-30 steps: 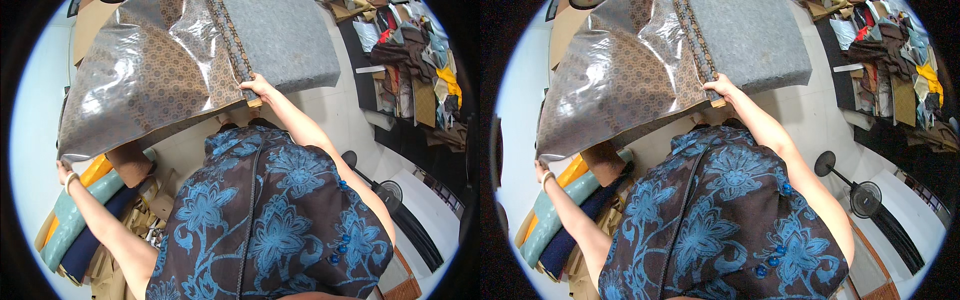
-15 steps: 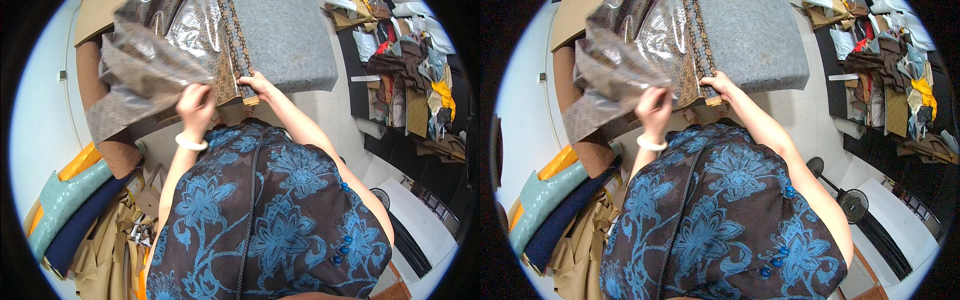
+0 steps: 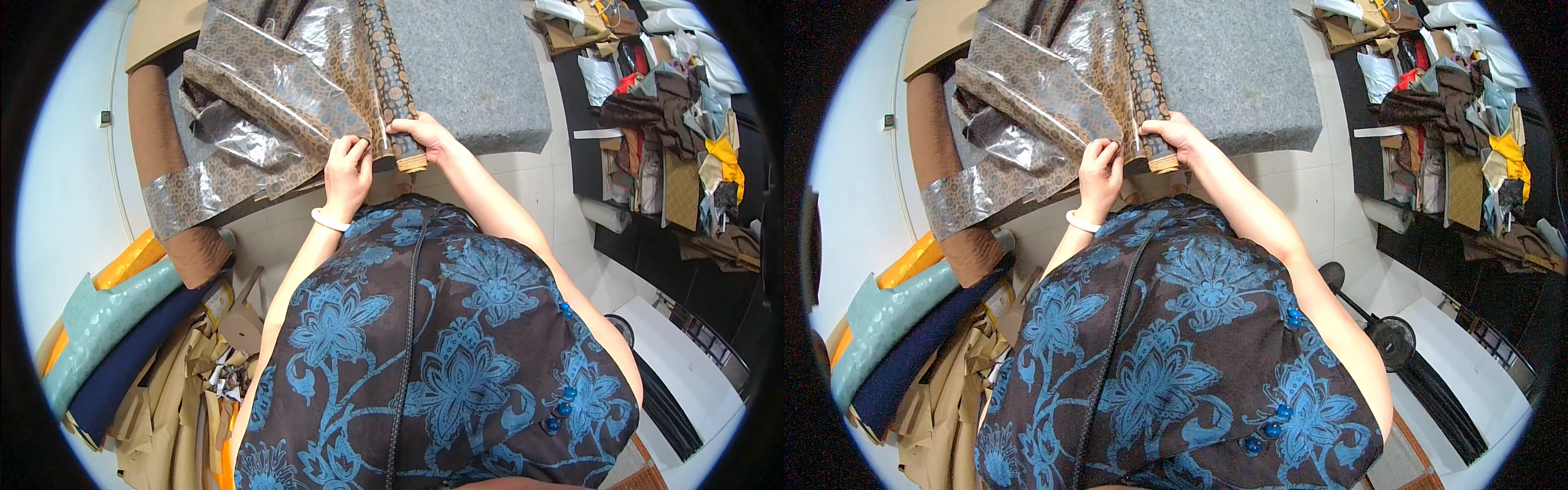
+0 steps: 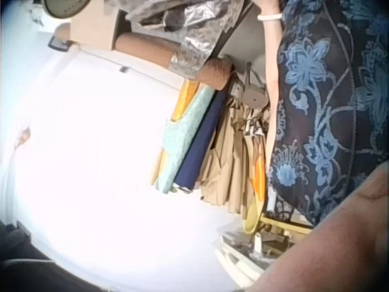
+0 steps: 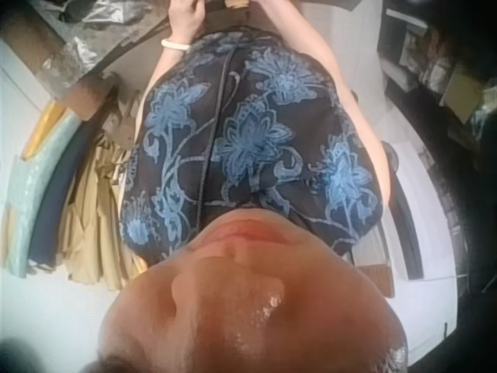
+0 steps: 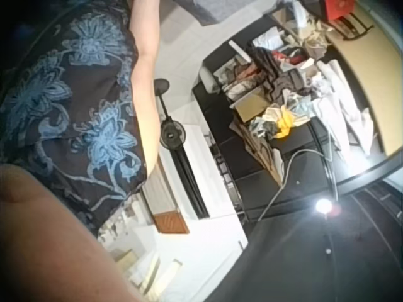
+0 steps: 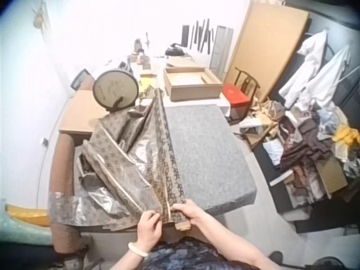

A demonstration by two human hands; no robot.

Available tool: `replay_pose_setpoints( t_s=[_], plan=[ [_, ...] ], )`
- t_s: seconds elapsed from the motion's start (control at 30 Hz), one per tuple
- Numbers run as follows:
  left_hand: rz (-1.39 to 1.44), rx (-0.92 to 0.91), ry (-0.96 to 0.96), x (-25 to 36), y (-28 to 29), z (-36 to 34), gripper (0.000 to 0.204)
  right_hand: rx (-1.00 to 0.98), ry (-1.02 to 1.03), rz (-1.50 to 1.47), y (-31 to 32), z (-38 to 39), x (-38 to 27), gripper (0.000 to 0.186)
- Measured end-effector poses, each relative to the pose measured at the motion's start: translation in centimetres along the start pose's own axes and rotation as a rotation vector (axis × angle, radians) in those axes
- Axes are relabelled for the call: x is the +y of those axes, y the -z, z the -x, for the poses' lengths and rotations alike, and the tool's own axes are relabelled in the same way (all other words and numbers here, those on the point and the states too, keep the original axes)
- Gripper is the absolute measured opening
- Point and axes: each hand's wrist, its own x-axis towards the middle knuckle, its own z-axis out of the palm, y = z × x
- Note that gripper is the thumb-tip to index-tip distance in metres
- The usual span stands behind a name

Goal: The person cuts a large piece of patterned fabric using shears. They unfold the fabric on a workbench and use a wooden tray as a guide to cut a straight edge, then continue trimming the fabric along the edges.

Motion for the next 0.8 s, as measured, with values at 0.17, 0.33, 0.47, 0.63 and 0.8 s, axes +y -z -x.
replay_pose_setpoints(
  t_s=[0.17,0.33,0.47,0.63,0.8],
  plan=[
    [0.163,0.214,0.168,-0.5,2.3,-0.9,0.014,-0.044,-0.006,-0.037,0.0,0.4,-0.7,0.031],
    [0.454,0.878,0.733,-5.2,8.9,-1.4,0.017,-0.053,-0.027,-0.043,1.1,0.1,-0.5,0.033],
    [0.451,0.638,0.749,-0.7,6.4,4.2,0.023,-0.026,-0.006,-0.084,0.0,0.5,-0.9,0.028],
    [1.57,-0.348,1.581,1.6,1.4,0.5,0.043,-0.046,-0.032,-0.056,-0.2,-0.2,-0.6,0.024],
    [1.428,0.06,1.414,1.0,-2.8,-0.7,0.026,-0.041,-0.015,-0.074,-0.6,-0.3,-0.9,0.025]
  ],
)
